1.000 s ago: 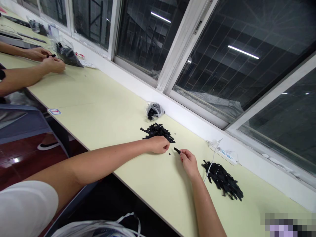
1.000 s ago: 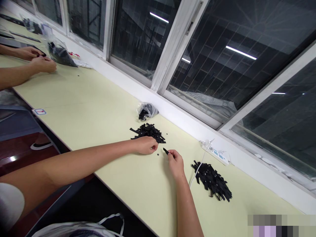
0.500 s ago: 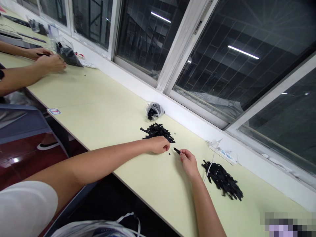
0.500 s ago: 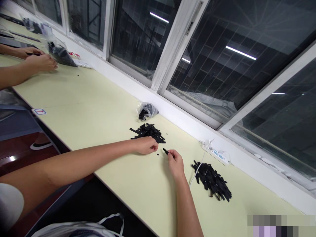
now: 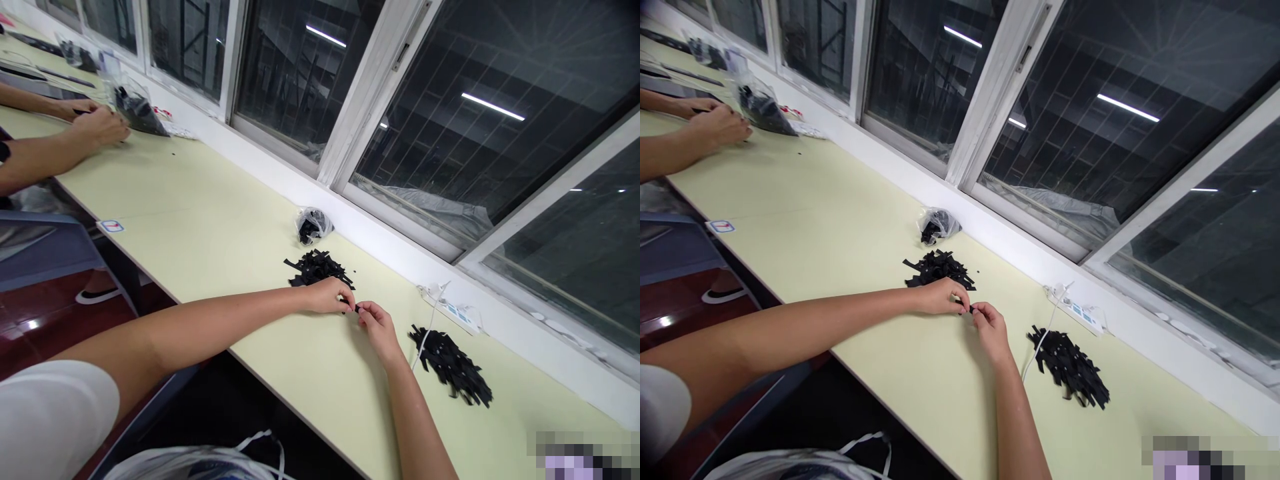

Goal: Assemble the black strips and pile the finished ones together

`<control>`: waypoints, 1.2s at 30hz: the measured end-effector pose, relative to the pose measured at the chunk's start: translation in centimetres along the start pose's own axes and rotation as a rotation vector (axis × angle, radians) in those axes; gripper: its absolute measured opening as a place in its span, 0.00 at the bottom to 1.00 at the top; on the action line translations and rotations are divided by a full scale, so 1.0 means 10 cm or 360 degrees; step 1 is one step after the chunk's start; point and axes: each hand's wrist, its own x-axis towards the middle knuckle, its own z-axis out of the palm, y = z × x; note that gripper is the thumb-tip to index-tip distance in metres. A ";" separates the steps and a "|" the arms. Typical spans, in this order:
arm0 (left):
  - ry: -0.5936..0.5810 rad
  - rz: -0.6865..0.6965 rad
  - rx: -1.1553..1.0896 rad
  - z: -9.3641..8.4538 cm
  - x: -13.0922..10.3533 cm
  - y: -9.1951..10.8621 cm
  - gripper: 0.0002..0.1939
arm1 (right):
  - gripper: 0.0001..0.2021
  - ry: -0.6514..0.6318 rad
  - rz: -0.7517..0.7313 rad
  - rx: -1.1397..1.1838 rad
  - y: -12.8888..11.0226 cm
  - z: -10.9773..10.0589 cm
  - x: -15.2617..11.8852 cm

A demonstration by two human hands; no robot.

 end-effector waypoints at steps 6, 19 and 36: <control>0.0067 -0.0100 0.0038 -0.01 -0.01 0.05 0.07 | 0.14 0.0011 0.0047 0.0023 0.02 0.00 0.00; 0.0102 -0.0033 0.0184 -0.01 -0.02 0.11 0.08 | 0.15 0.0019 -0.0003 -0.0018 -0.02 0.01 -0.01; 0.0118 -0.0010 0.0127 0.06 -0.03 0.14 0.06 | 0.19 0.0081 -0.0161 -0.0152 -0.02 0.05 -0.03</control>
